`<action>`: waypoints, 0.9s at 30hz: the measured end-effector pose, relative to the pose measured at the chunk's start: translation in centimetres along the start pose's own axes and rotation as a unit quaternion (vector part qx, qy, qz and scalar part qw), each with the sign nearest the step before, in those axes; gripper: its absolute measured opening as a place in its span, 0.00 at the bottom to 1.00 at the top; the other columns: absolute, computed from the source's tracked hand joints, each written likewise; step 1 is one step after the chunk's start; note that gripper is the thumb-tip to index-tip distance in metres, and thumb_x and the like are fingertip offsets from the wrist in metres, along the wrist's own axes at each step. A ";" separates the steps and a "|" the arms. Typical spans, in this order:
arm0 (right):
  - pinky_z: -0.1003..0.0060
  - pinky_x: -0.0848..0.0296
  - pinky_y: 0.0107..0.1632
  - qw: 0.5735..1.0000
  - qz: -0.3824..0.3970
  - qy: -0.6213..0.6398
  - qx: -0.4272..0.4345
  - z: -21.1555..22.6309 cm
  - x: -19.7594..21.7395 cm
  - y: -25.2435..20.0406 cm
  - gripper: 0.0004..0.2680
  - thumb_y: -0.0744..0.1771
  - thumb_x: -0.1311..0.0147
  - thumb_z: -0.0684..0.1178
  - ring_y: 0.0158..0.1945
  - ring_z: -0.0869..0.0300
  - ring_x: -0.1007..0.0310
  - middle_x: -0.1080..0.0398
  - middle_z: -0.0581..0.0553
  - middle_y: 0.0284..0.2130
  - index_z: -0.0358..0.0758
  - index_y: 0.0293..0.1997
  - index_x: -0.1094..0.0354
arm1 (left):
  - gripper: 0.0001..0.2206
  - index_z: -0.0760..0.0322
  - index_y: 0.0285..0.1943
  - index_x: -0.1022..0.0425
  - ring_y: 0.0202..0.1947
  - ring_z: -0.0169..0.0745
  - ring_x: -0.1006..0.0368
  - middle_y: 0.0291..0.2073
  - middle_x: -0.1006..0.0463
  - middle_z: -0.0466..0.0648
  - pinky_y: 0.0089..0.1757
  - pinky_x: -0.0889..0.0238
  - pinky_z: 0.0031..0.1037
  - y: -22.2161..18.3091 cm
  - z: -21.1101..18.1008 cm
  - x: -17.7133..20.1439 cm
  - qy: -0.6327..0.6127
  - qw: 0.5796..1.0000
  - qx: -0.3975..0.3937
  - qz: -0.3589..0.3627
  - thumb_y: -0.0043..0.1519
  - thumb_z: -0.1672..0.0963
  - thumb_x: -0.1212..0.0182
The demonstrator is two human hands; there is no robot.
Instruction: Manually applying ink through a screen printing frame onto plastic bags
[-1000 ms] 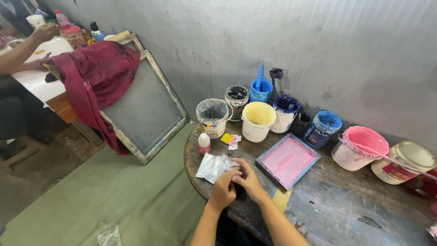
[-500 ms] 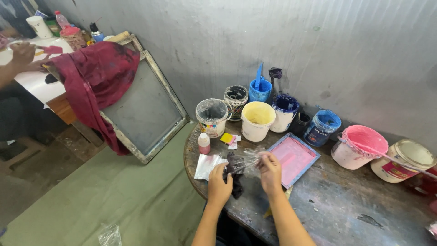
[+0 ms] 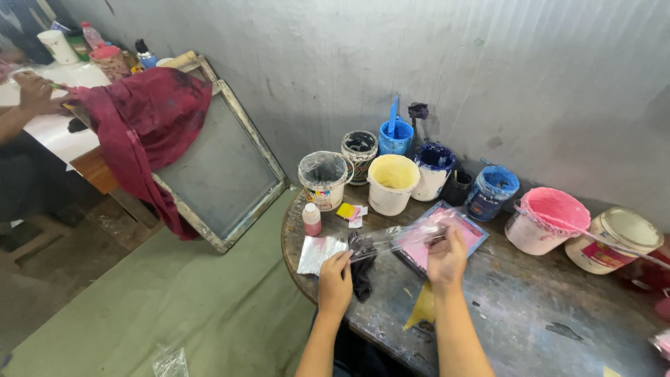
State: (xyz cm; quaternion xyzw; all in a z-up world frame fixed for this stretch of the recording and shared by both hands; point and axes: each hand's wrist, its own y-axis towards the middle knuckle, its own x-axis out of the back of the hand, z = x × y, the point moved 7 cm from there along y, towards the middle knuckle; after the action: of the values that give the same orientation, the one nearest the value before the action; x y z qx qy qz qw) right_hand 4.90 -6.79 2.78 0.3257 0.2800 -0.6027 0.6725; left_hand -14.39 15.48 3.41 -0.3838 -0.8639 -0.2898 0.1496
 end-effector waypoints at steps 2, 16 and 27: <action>0.66 0.32 0.37 0.999 -0.009 0.050 -0.005 1.9 0.0 0.1 0.08 0.72 0.55 0.47 0.33 0.58 0.28 0.26 0.47 0.31 0.39 0.44 0.27 | 0.15 0.63 0.57 0.20 0.55 0.51 0.30 0.52 0.20 0.49 0.56 0.35 0.40 -0.2 0.2 -0.1 0.008 1.000 -0.006 -0.004 0.66 0.60 0.48; 0.59 0.23 0.51 0.992 -0.041 0.053 0.108 17.3 17.3 4.6 0.08 0.67 0.46 0.45 0.44 0.52 0.22 0.22 0.42 0.42 0.37 0.47 0.26 | 0.12 0.64 0.50 0.20 0.60 0.61 0.34 0.52 0.23 0.51 0.58 0.34 0.49 -1.7 -6.0 0.4 0.112 0.960 -0.239 -0.098 0.61 0.66 0.43; 0.70 0.39 0.25 0.956 -0.276 -0.080 0.054 16.0 31.4 4.8 0.06 0.68 0.48 0.52 0.29 0.62 0.25 0.25 0.59 0.30 0.65 0.31 0.35 | 0.11 0.56 0.45 0.21 0.49 0.50 0.23 0.45 0.20 0.48 0.52 0.31 0.38 6.0 -7.2 -9.8 0.071 0.982 -0.153 0.083 0.62 0.63 0.45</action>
State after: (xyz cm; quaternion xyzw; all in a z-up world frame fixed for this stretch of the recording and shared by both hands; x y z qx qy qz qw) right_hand 13.07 -38.59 -10.81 0.2220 0.2714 -0.8029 0.4820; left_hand -3.13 8.64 6.72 -0.4513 -0.7615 -0.4318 0.1732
